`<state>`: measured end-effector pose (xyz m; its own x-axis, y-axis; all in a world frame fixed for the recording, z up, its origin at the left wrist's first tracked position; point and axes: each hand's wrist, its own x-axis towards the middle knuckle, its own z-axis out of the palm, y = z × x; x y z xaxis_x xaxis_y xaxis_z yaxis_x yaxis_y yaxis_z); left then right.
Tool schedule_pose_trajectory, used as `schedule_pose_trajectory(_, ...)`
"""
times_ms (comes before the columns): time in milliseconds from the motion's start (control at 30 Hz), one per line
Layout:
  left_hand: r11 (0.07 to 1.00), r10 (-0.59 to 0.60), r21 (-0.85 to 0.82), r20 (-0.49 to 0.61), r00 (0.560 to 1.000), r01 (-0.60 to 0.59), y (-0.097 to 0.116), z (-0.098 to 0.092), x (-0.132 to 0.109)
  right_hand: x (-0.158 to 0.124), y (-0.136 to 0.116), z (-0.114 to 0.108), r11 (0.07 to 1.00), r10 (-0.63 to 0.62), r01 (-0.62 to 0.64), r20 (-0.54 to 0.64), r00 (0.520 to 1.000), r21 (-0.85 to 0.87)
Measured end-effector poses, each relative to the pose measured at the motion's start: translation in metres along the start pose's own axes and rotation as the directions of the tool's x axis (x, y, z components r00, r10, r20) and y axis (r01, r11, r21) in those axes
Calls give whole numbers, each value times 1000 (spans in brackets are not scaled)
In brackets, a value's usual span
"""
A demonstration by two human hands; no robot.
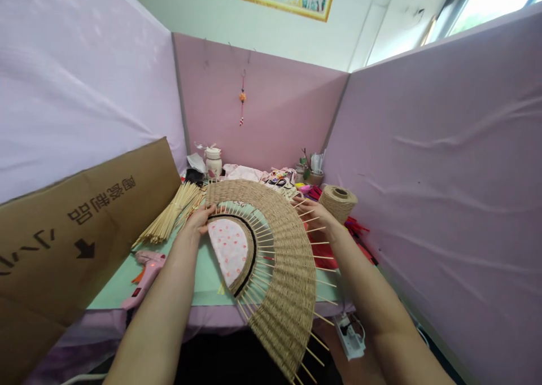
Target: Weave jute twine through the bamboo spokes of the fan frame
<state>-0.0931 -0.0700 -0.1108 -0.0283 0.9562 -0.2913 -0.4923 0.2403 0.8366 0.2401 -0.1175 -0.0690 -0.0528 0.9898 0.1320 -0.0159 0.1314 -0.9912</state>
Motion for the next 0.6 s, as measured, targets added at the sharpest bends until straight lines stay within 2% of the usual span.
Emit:
schedule_pose_trajectory(67,1000,-16,18,-27,1000,16,3,-1,-2,-3,6,-19,997,77,-77,-12,997,-10)
schedule_pose_trajectory(133,999,-28,31,-53,998,30,5,-2,-3,-14,11,-31,991,79,-87,-85,993,-97)
schedule_pose_trajectory(200,998,-39,41,-76,996,42,4,-2,-3,-26,11,-33,956,-77,18,-191,978,-293)
schedule_pose_trajectory(267,997,-51,51,-95,994,56,2,-3,-2,-33,9,-23,838,-309,166,-201,930,-519)
schedule_pose_trajectory(333,996,-63,62,-112,992,70,0,-2,-2,-36,8,-5,685,-432,292,-50,901,-668)
schedule_pose_trajectory(367,995,-69,66,-118,991,77,-1,-2,-2,-37,9,6,625,-420,348,74,904,-699)
schedule_pose_trajectory(433,993,-84,71,-126,988,93,-3,-1,-2,-35,18,27,548,-279,447,349,895,-707)
schedule_pose_trajectory(467,992,-93,70,-126,988,103,-3,0,-2,-34,26,37,527,-209,471,430,878,-707)
schedule_pose_trajectory(533,991,-117,59,-113,987,124,-3,3,-5,-31,43,51,510,-112,454,467,877,-731)
schedule_pose_trajectory(600,989,-141,38,-83,987,145,-3,5,-11,-28,60,57,504,-55,411,446,893,-759)
